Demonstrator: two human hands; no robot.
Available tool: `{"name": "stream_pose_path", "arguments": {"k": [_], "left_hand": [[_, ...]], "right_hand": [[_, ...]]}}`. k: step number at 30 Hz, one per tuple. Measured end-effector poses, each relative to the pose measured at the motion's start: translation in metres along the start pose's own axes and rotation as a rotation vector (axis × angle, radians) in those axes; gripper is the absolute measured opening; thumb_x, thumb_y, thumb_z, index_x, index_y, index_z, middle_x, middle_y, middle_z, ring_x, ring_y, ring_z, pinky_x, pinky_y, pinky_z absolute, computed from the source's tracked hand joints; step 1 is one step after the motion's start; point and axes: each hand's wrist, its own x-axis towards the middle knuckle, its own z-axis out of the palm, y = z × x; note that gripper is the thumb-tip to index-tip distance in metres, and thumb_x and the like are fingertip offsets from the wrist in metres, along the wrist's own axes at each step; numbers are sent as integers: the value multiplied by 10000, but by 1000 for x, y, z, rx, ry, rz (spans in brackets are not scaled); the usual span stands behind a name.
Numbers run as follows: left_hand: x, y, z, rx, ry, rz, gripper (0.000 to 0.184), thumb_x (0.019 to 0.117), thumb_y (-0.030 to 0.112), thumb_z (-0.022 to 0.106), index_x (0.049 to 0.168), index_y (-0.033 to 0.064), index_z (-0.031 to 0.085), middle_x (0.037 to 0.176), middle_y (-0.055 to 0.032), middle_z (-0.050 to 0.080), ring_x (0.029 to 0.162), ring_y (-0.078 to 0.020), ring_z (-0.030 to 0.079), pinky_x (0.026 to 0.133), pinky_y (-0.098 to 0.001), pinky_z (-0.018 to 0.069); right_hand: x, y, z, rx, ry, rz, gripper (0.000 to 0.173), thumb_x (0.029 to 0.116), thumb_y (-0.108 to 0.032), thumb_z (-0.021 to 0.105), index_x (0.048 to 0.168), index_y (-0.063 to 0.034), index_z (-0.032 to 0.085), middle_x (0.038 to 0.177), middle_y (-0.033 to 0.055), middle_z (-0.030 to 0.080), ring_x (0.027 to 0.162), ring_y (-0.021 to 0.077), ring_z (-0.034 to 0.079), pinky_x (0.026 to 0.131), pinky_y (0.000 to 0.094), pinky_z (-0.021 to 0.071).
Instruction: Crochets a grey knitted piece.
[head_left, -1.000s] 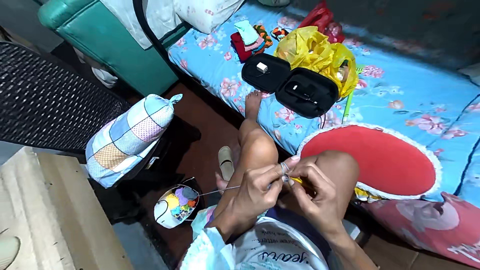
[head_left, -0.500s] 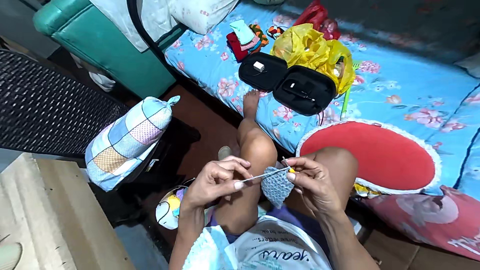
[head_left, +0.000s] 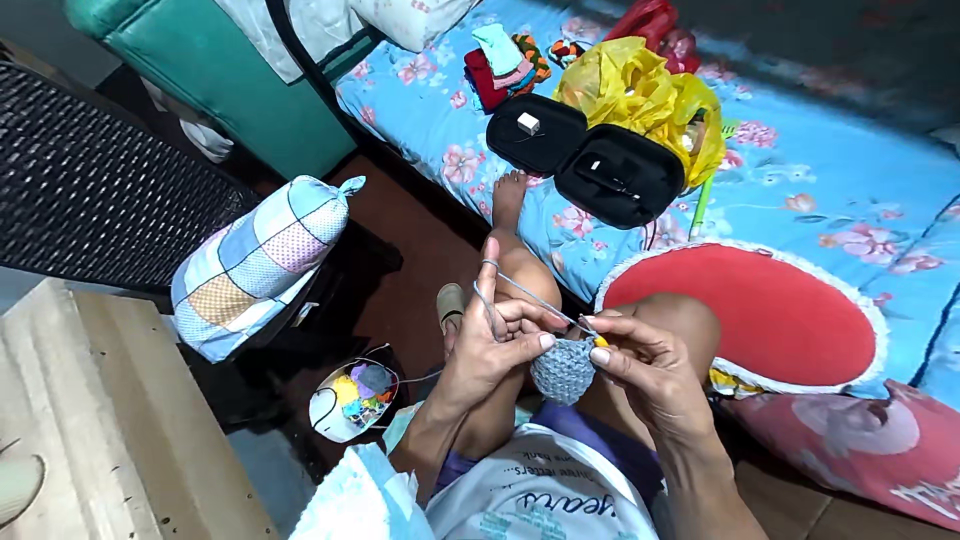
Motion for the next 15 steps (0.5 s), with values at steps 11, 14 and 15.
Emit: {"name": "stream_pose_path", "arguments": {"k": [11, 14, 15], "left_hand": [[-7, 20, -46, 674, -55, 265, 373, 949, 185, 670, 619, 78, 532, 771, 50, 613, 781, 13, 590, 695, -153, 480], [-3, 20, -46, 156, -339, 305, 253, 996, 345, 617, 820, 208, 735, 1261, -14, 704, 1331, -205, 556, 1157, -399, 396], [-1, 15, -40, 47, -333, 311, 249, 986, 394, 620, 1023, 219, 793, 1364, -46, 660, 1376, -243, 523, 1173, -419, 381]], "right_hand": [[5, -6, -8, 203, -93, 19, 251, 924, -77, 714, 1173, -60, 749, 1051, 20, 748, 699, -39, 609, 589, 114, 491], [6, -1, -3, 284, -166, 46, 260, 935, -72, 700, 1191, -66, 742, 1052, 25, 753, 702, -46, 610, 586, 107, 480], [6, 0, -1, 301, -176, 55, 263, 934, -70, 700, 1193, -70, 742, 1050, 23, 753, 705, -47, 613, 587, 107, 483]]}}
